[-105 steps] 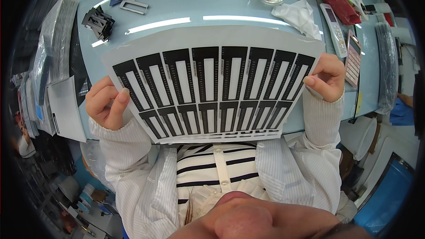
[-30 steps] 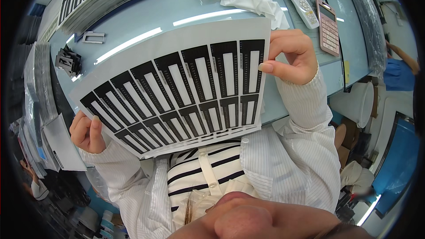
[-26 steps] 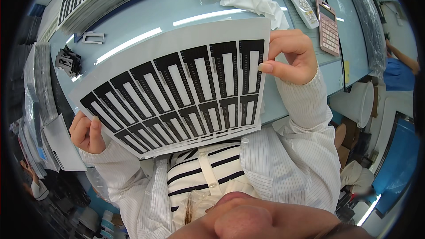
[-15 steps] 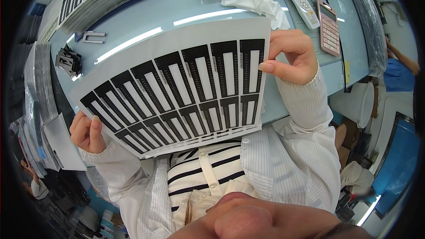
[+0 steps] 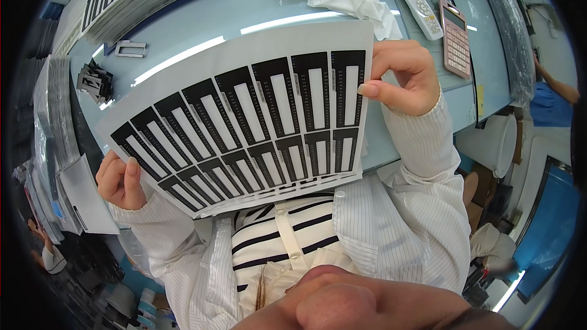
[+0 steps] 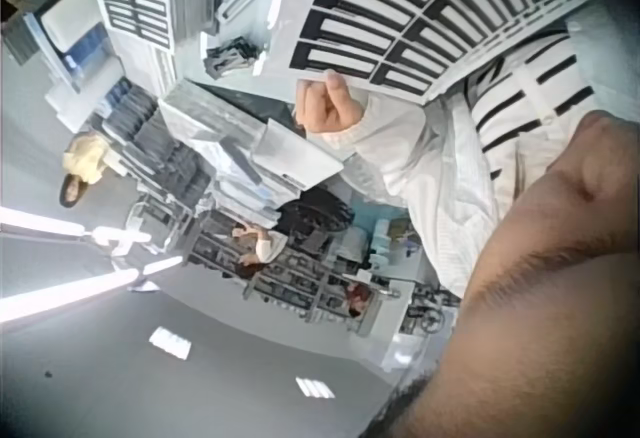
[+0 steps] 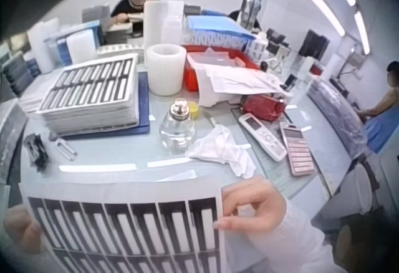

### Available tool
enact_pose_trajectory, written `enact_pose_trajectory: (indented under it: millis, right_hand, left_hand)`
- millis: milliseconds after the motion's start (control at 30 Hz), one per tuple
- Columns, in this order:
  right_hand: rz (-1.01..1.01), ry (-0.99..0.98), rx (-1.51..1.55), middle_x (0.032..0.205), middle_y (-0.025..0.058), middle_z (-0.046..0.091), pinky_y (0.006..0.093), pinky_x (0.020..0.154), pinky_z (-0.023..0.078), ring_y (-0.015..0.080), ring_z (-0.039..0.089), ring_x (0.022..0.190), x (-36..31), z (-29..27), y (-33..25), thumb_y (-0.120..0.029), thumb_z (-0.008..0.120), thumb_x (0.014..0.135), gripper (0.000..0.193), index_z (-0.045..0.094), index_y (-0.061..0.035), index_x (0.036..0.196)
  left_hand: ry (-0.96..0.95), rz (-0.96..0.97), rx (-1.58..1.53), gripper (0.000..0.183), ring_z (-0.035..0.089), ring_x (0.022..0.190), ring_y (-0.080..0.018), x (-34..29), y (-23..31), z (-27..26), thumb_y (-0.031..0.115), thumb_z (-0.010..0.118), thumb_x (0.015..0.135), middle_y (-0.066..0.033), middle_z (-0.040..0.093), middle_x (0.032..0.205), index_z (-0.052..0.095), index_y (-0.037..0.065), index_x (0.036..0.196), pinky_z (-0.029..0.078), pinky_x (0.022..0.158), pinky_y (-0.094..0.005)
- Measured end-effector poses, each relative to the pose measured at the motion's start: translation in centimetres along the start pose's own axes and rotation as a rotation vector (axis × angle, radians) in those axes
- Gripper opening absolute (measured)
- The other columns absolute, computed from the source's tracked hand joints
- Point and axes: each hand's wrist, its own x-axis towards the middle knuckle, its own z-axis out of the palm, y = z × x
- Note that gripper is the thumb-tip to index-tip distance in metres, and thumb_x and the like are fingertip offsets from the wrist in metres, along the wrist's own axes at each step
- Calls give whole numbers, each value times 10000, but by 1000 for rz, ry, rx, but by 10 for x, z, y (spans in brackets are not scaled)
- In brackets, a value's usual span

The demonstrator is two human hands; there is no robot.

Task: Inspecting and handling sheets of electronic components on a workbench.

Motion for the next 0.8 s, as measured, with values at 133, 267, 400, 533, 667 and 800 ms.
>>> enact_pose_trajectory:
  millis: [133, 267, 400, 533, 667, 800]
  right_hand:
    - [63, 45, 10, 601, 34, 556, 225, 480, 359, 100, 476, 517, 2, 5, 2, -87, 661, 741, 143, 591, -10, 643]
    - [310, 90, -11, 618, 5, 573, 196, 498, 387, 61, 503, 533, 3, 11, 6, -120, 646, 783, 137, 629, 3, 725]
    - [567, 103, 137, 662, 9, 597, 182, 486, 398, 49, 510, 553, 3, 19, 15, -138, 644, 799, 156, 635, 15, 773]
    - [652, 88, 184, 657, 9, 591, 183, 484, 398, 50, 508, 551, 7, 23, 15, -149, 660, 792, 163, 636, 11, 769]
    - [664, -83, 106, 648, 10, 584, 195, 476, 391, 54, 497, 545, 1, 14, 14, -179, 686, 771, 192, 643, 8, 778]
    - [685, -281, -3, 614, 11, 570, 206, 469, 379, 61, 479, 522, 1, 9, 6, -215, 696, 760, 224, 652, 5, 751]
  left_hand:
    - [13, 26, -5, 250, 395, 502, -112, 1, -1, 1, 73, 585, 796, -87, 525, 617, 491, -45, 597, 270, 480, -233]
    - [-115, -56, 2, 234, 369, 507, -115, 4, -10, 8, 54, 588, 794, -62, 441, 576, 466, -35, 614, 258, 484, -235]
    - [-216, -123, 54, 213, 356, 511, -121, 11, -5, 20, 43, 588, 791, -50, 410, 566, 462, -35, 639, 264, 485, -243]
    - [-329, -203, 41, 208, 369, 521, -137, 10, -7, 18, 60, 595, 786, -59, 426, 583, 470, -38, 652, 280, 487, -253]
    - [-518, -155, -63, 207, 400, 541, -162, 11, -10, 9, 86, 621, 753, -78, 458, 617, 491, -36, 647, 308, 495, -263]
    - [-619, -67, -96, 198, 422, 553, -173, 16, -6, 11, 90, 628, 731, -85, 483, 639, 505, -30, 632, 328, 506, -260]
